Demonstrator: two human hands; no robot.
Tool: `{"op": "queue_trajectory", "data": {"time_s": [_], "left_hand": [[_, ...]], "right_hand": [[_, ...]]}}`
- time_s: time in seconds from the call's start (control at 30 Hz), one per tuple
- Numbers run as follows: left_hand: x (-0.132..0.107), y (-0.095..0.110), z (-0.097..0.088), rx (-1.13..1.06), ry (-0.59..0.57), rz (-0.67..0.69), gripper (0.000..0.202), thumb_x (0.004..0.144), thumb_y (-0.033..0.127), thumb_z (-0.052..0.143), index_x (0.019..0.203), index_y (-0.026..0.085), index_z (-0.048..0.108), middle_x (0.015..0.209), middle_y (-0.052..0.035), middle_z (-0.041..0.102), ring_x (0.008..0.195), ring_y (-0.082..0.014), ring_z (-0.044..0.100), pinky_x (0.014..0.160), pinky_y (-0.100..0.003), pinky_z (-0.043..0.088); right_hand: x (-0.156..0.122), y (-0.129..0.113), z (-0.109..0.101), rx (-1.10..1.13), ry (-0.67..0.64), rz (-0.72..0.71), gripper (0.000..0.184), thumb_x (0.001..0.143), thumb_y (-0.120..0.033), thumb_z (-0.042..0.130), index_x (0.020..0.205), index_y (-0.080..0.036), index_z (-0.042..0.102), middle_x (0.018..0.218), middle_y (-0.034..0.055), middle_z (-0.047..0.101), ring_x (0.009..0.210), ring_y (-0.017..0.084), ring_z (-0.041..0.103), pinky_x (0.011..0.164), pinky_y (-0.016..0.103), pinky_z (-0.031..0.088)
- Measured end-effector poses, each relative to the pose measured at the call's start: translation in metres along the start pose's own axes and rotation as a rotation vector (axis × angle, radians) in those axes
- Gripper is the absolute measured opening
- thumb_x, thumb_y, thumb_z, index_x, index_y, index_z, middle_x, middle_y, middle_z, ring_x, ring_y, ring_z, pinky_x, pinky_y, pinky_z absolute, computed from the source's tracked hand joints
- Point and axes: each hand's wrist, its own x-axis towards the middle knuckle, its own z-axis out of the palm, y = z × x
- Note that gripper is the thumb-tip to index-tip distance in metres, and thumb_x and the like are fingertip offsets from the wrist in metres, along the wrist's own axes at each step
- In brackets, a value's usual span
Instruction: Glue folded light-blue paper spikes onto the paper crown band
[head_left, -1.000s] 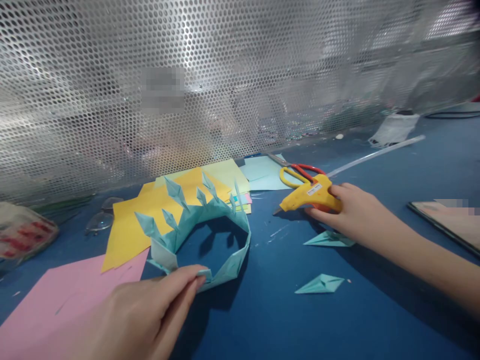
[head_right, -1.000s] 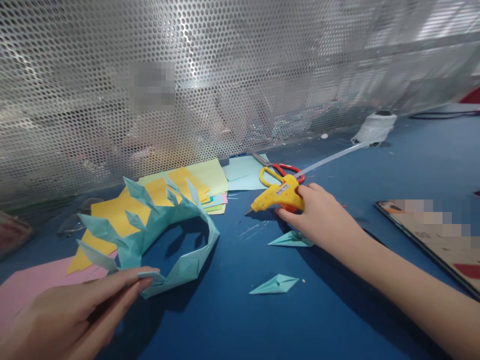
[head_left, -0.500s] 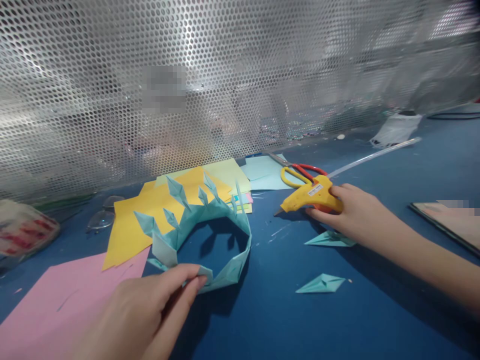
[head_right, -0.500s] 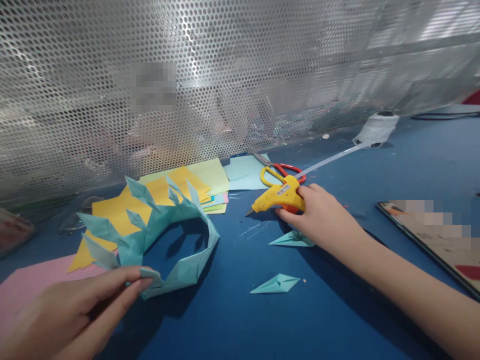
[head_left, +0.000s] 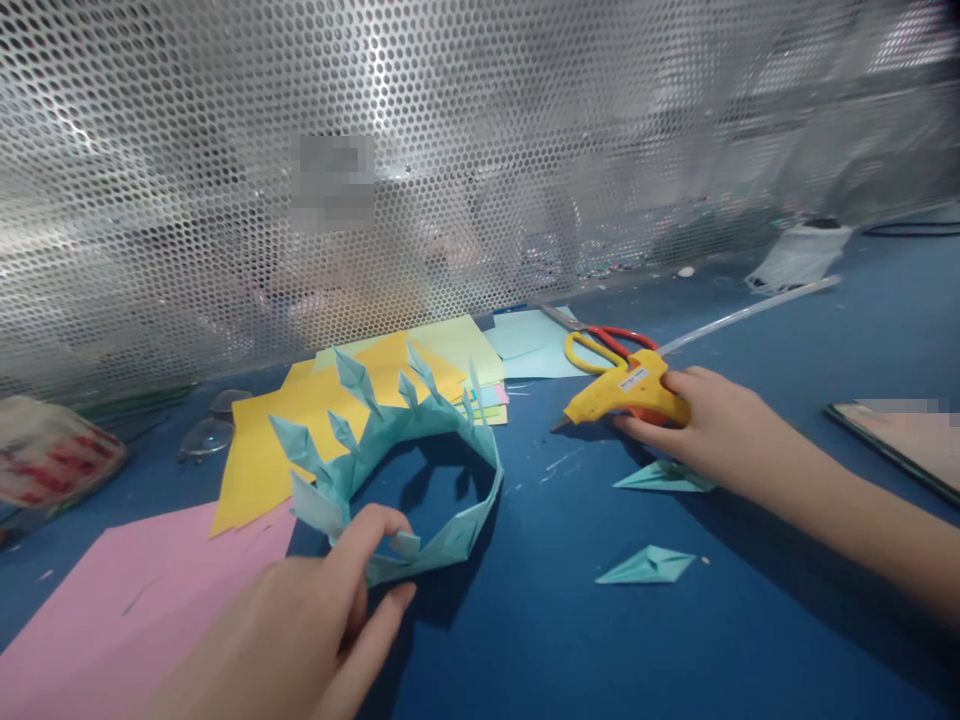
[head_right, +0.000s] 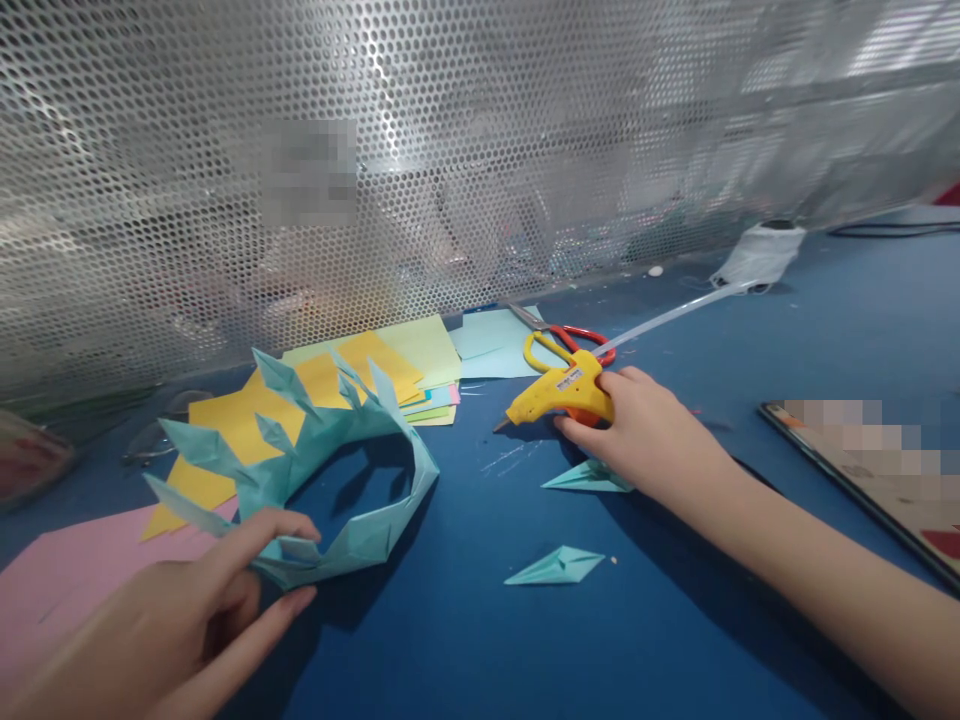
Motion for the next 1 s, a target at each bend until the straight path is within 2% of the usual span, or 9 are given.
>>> {"op": "queue_trajectory", "data": {"time_s": [0.13, 0.27, 0.47, 0.6, 0.77, 1.0], "left_hand": [[0.007, 0.004, -0.003, -0.025, -0.094, 0.02, 0.026, 0.095, 0.043, 0.039, 0.102, 0.028, 0.058, 0.047, 0.0084, 0.054, 0.04, -0.0155, 0.055, 0.042, -0.024, 0.031], [0.009, 0.005, -0.003, 0.027, -0.122, 0.01, 0.031, 0.098, 0.044, 0.03, 0.089, 0.028, 0.055, 0.054, 0.0053, 0.056, 0.046, -0.0166, 0.058, 0.047, -0.025, 0.036], [0.005, 0.002, 0.0, 0.008, -0.13, 0.006, 0.032, 0.098, 0.045, 0.028, 0.088, 0.028, 0.053, 0.056, 0.0048, 0.057, 0.048, -0.0163, 0.057, 0.049, -0.025, 0.037], [0.007, 0.005, -0.001, -0.062, -0.152, -0.024, 0.032, 0.096, 0.047, 0.029, 0.086, 0.027, 0.052, 0.055, 0.0056, 0.058, 0.046, -0.0154, 0.056, 0.046, -0.025, 0.033], [0.011, 0.01, -0.003, -0.122, -0.183, -0.038, 0.033, 0.093, 0.048, 0.029, 0.078, 0.026, 0.048, 0.048, 0.0082, 0.049, 0.043, -0.0127, 0.049, 0.043, -0.024, 0.029], [0.008, 0.011, -0.002, -0.199, -0.25, -0.071, 0.032, 0.094, 0.049, 0.031, 0.085, 0.026, 0.051, 0.052, 0.0092, 0.048, 0.046, -0.0116, 0.047, 0.047, -0.024, 0.028]], "right_hand": [[-0.001, -0.001, -0.001, 0.008, 0.002, -0.002, 0.033, 0.08, -0.048, 0.07, 0.077, -0.019, 0.054, 0.08, -0.0009, 0.054, 0.077, 0.016, 0.053, 0.071, 0.032, 0.045], [-0.001, 0.001, 0.0, 0.035, 0.018, -0.011, 0.033, 0.077, -0.05, 0.066, 0.074, -0.021, 0.05, 0.078, -0.0005, 0.051, 0.074, 0.017, 0.051, 0.068, 0.032, 0.041], [-0.002, 0.001, 0.0, 0.092, 0.043, -0.03, 0.034, 0.069, -0.059, 0.052, 0.069, -0.027, 0.042, 0.073, 0.0038, 0.048, 0.073, 0.025, 0.052, 0.063, 0.036, 0.038], [-0.002, 0.0, -0.001, 0.114, 0.04, -0.014, 0.035, 0.066, -0.062, 0.047, 0.069, -0.027, 0.041, 0.074, 0.0052, 0.049, 0.071, 0.026, 0.052, 0.063, 0.037, 0.038], [-0.001, -0.001, -0.001, 0.121, 0.036, -0.008, 0.035, 0.065, -0.063, 0.046, 0.069, -0.028, 0.042, 0.075, 0.0053, 0.05, 0.072, 0.026, 0.052, 0.063, 0.036, 0.038], [0.0, 0.002, 0.003, 0.083, 0.036, -0.005, 0.036, 0.069, -0.059, 0.057, 0.07, -0.025, 0.045, 0.077, 0.0027, 0.05, 0.071, 0.021, 0.05, 0.064, 0.034, 0.04]]}}
